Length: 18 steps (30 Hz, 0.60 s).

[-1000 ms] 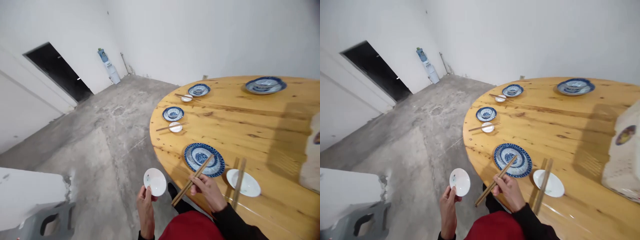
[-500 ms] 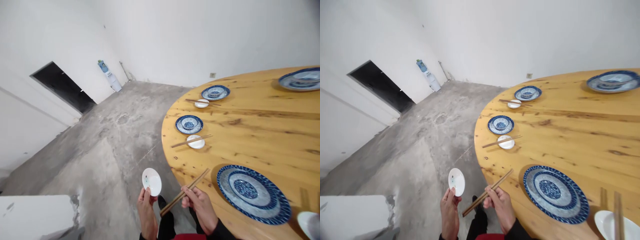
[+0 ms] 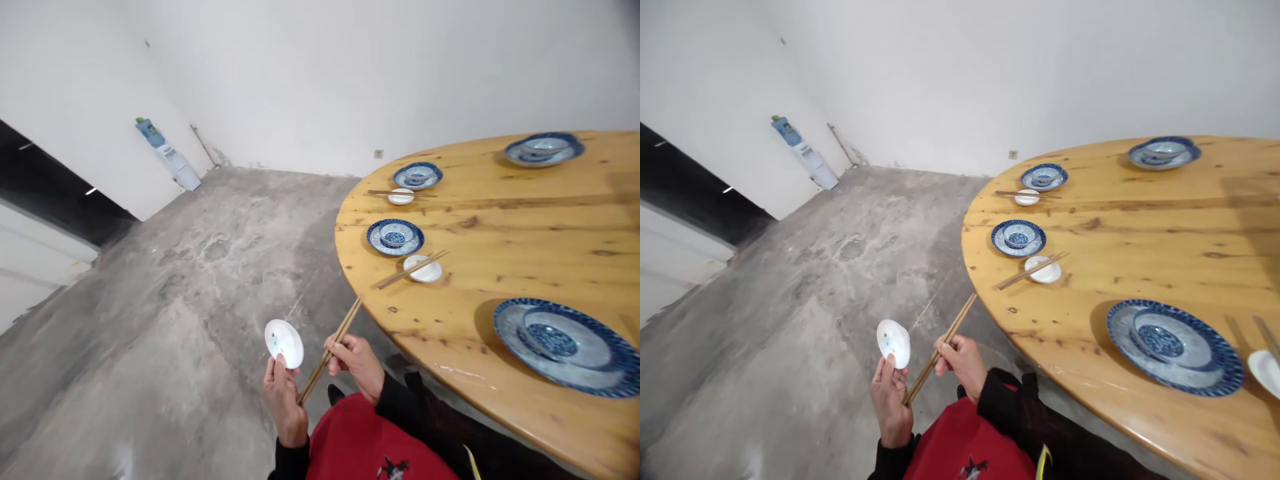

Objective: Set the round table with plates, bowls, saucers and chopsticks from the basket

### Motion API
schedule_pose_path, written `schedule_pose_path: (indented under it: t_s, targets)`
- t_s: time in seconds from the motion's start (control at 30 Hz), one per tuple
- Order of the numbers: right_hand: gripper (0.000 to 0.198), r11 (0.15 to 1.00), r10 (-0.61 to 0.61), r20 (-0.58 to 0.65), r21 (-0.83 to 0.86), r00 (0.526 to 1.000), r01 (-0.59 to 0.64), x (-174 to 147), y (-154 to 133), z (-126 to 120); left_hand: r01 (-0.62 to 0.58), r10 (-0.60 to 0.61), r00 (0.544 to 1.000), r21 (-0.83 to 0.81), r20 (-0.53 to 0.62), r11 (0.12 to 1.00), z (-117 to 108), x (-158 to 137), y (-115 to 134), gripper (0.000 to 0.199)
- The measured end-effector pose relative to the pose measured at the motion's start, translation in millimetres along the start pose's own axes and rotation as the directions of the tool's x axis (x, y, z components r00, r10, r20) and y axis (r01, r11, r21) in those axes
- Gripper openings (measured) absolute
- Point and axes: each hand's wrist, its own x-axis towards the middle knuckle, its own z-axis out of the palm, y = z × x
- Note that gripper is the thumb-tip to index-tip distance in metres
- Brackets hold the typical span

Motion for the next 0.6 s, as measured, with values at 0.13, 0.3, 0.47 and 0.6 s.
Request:
schedule_pose_path:
  t_s: [0.13,0.3,0.47,0.6]
  targets:
    - [0.040,0.999,-0.020,-0.017,-0.026,1.000,0.019,29.5,1.7,31.8,0.124,-0.122,0.992,-0.169,0.021,0.978,-5.2,40.6,10.3,0.036]
    - [0.039,0.999,-0.014,-0.049,-0.037,0.999,0.012,77.2,-4.6,57.4,0.151,-0.130,0.984,-0.185,0.119,0.971,11.3,99.9,23.7,0.032]
    - [0.042,0.999,0.035,-0.011,-0.012,0.999,-0.036,152.8,-17.3,83.8,0.161,-0.134,0.981,-0.196,0.142,0.967,42.3,176.7,48.8,0.036]
    - [0.044,0.997,0.050,0.062,0.057,0.997,-0.053,234.6,-45.7,105.4,0.031,-0.013,0.992,-0.150,0.123,0.988,65.6,252.0,81.1,0.035]
